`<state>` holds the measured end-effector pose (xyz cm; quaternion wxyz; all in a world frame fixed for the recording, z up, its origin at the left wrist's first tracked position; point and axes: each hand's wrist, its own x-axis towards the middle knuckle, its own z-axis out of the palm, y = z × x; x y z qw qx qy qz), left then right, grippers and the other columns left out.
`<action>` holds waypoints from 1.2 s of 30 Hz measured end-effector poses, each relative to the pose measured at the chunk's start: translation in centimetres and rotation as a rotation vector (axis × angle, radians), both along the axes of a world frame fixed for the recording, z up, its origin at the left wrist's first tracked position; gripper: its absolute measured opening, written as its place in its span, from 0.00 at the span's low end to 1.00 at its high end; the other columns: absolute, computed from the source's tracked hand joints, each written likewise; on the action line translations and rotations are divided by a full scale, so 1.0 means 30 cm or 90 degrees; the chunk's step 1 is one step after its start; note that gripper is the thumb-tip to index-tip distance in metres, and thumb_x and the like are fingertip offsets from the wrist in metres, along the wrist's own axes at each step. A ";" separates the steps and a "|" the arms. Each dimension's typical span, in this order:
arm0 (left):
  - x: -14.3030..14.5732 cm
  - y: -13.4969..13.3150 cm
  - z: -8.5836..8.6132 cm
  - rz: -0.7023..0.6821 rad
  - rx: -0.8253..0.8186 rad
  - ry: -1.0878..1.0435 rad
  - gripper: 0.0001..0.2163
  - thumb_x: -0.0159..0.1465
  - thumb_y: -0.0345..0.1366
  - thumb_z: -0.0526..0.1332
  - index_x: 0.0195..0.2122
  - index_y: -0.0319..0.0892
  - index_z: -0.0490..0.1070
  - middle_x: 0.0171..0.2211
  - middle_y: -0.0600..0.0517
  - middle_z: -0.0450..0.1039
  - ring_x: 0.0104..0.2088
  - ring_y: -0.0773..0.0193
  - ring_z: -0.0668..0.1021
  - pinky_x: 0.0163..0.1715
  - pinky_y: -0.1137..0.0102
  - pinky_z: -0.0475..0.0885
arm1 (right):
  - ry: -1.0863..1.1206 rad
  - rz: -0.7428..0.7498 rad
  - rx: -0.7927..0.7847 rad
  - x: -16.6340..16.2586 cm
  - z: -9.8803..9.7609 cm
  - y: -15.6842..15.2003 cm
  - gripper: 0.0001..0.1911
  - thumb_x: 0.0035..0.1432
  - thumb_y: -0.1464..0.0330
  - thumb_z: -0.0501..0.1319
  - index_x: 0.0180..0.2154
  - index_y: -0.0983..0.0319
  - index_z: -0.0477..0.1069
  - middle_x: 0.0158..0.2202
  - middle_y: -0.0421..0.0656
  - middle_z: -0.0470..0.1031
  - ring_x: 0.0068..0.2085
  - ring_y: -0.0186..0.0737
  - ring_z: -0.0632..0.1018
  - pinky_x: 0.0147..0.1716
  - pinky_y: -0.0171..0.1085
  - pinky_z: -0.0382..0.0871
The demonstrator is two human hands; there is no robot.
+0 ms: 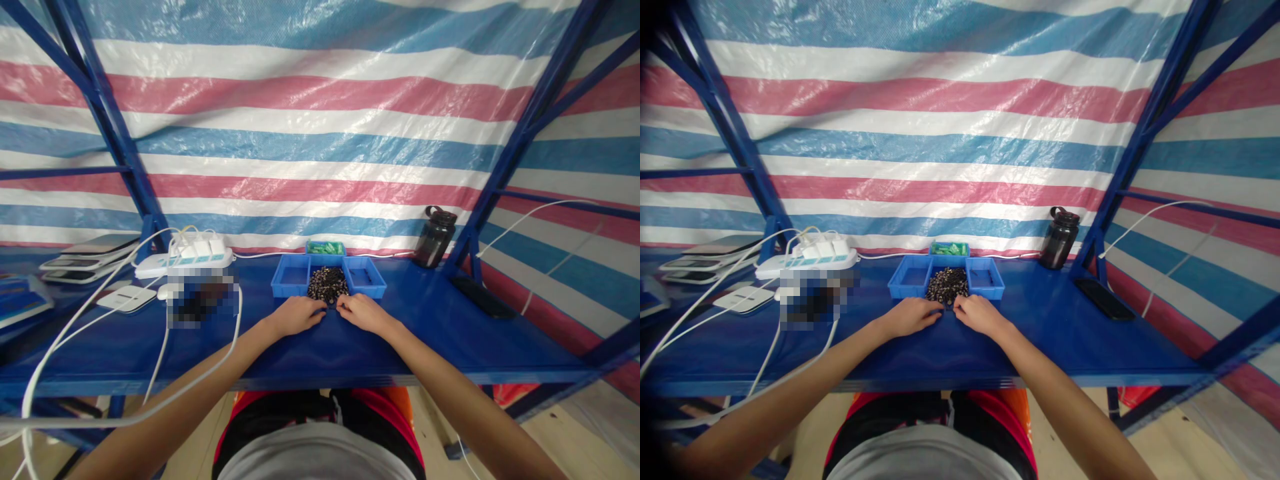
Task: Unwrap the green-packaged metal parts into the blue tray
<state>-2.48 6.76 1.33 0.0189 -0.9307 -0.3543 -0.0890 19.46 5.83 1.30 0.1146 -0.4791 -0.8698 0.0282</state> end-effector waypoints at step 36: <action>0.007 -0.009 0.013 -0.011 -0.008 -0.003 0.09 0.66 0.40 0.52 0.42 0.47 0.71 0.29 0.52 0.76 0.31 0.61 0.78 0.29 0.74 0.65 | 0.069 0.039 -0.039 0.006 0.000 0.000 0.22 0.62 0.68 0.53 0.57 0.65 0.64 0.35 0.47 0.79 0.36 0.42 0.78 0.36 0.34 0.64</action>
